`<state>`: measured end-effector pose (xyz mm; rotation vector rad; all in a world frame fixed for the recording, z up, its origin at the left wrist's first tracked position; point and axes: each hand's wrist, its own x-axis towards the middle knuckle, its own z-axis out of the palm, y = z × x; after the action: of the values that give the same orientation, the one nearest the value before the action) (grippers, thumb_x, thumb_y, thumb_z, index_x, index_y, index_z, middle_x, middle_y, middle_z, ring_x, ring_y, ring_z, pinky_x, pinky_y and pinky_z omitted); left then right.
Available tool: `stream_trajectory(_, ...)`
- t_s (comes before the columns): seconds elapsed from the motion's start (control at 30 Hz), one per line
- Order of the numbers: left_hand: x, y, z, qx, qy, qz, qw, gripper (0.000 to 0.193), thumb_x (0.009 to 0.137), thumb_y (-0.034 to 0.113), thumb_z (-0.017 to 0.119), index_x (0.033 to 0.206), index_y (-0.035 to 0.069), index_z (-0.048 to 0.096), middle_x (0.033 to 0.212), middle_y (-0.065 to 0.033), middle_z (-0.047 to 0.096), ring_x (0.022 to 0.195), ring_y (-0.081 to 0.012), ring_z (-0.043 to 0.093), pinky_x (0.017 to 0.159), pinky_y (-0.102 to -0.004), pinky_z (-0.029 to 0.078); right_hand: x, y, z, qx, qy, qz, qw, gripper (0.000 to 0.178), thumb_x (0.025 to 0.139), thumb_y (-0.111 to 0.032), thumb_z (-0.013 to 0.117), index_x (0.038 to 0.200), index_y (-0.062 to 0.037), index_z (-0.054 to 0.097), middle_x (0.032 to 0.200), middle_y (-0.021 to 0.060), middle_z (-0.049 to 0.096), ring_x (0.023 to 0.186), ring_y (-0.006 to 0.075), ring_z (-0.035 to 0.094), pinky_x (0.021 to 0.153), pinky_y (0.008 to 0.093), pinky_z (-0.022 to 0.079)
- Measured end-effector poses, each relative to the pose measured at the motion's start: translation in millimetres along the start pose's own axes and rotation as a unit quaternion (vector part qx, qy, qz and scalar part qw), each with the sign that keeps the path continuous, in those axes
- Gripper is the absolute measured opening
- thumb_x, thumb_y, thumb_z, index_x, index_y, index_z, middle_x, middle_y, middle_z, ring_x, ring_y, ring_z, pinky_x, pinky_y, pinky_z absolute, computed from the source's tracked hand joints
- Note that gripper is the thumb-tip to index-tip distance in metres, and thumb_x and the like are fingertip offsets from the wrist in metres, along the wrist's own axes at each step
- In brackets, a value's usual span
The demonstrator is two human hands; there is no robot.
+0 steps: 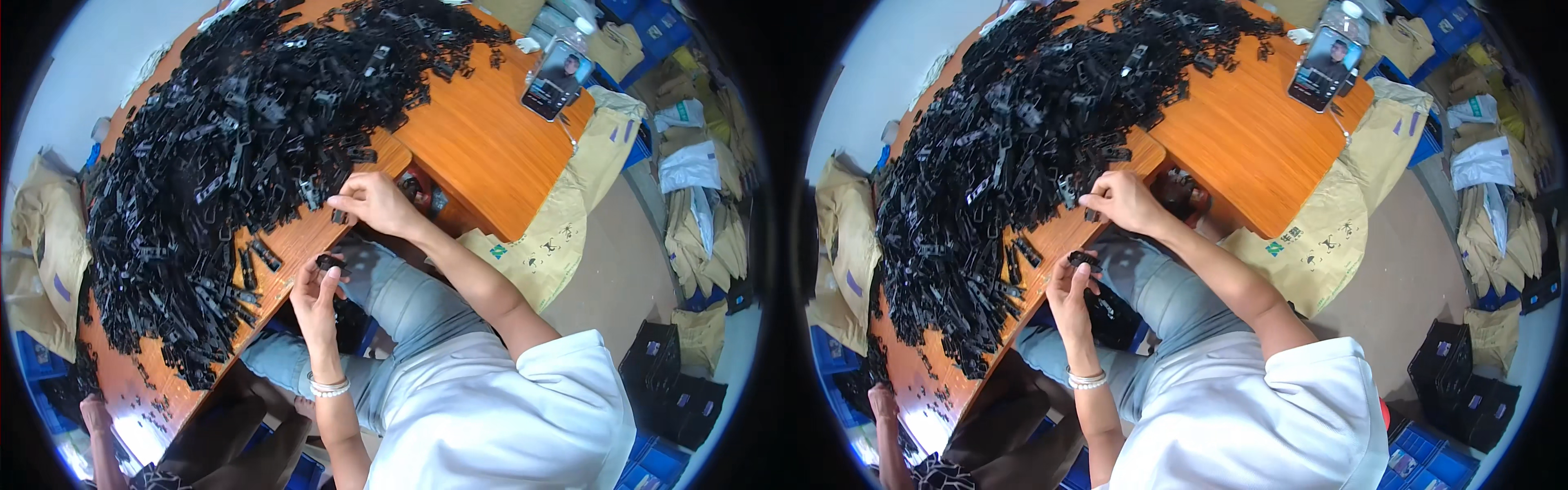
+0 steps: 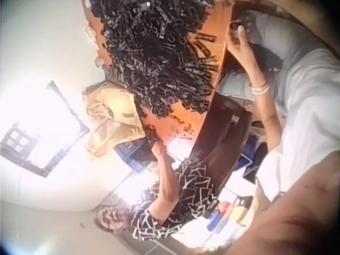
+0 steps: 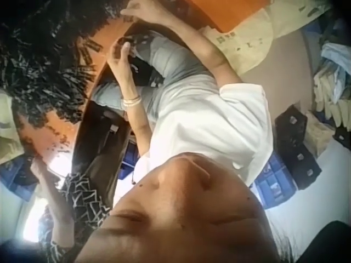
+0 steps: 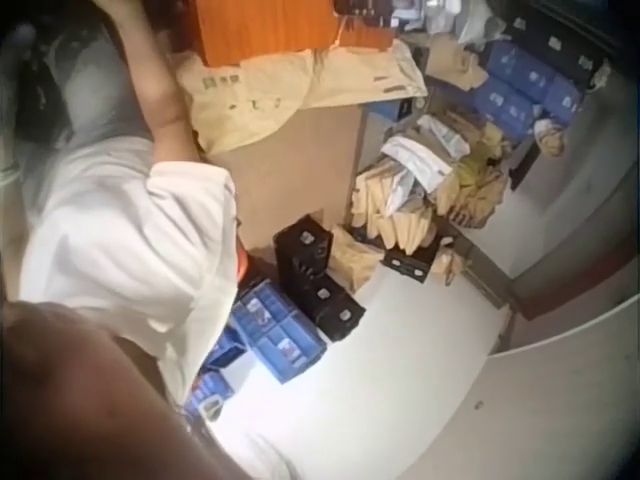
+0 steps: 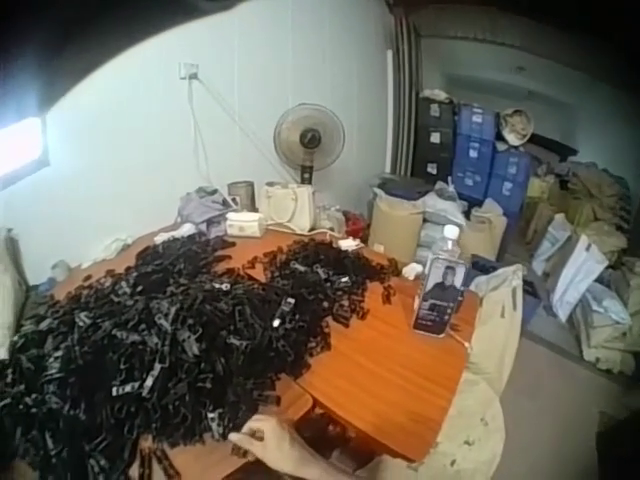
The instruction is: Assembling or inspecting small black plastic components at a workbench.
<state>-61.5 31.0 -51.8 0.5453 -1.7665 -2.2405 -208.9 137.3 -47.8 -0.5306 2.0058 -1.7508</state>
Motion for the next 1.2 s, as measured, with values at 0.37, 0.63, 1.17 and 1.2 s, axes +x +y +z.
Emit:
stream_trajectory(0.37, 0, -5, -6, -0.122, -0.014, -0.013, 0.992, 0.027, 0.083, 0.004, 0.053, 0.108, -0.005, 0.052, 0.094, -0.0106, 0.061, 0.074, -0.0138, 0.059, 0.057, -0.0222, 0.046, -39, -5, 2, 0.081, -0.030, -0.057, 0.995, 0.011, 0.078, 0.004, 0.055, 0.086, 0.0045, 0.064, 0.069, 0.0056, 0.059, 0.057, 0.0087, 0.056, 0.048, 0.0187, 0.042)
stream_trajectory(0.63, -9, -2, -7, -0.157, -0.015, -0.013, 0.987, 0.033, 0.080, 0.000, 0.057, 0.112, -0.004, 0.049, 0.095, -0.0101, 0.061, 0.078, -0.0133, 0.057, 0.064, -0.0238, 0.048, -61, -14, 16, -0.028, -0.033, -0.227, 0.973, 0.014, 0.072, 0.000, 0.063, 0.086, -0.0010, 0.066, 0.093, 0.0098, 0.060, 0.083, 0.0161, 0.056, 0.067, 0.0232, 0.043)
stream_trajectory(1.17, 16, 18, -27, 0.491, 0.219, 0.246, 0.806, 0.011, 0.079, 0.009, 0.060, 0.087, 0.001, 0.058, 0.076, -0.0106, 0.054, 0.065, -0.0230, 0.055, 0.055, -0.0311, 0.045, -73, -7, 19, -0.026, 0.019, -0.242, 0.970, 0.016, 0.075, -0.001, 0.062, 0.090, 0.0046, 0.060, 0.097, 0.0128, 0.059, 0.086, 0.0203, 0.056, 0.074, 0.0263, 0.044)
stream_trajectory(1.2, 23, 14, -30, 0.545, 0.238, 0.254, 0.763, 0.009, 0.077, 0.008, 0.061, 0.082, 0.001, 0.057, 0.075, -0.0116, 0.051, 0.065, -0.0256, 0.053, 0.054, -0.0333, 0.044, -71, -8, 21, -0.026, 0.019, -0.244, 0.969, 0.016, 0.075, -0.001, 0.062, 0.090, 0.0046, 0.060, 0.097, 0.0128, 0.059, 0.086, 0.0203, 0.056, 0.074, 0.0263, 0.044)
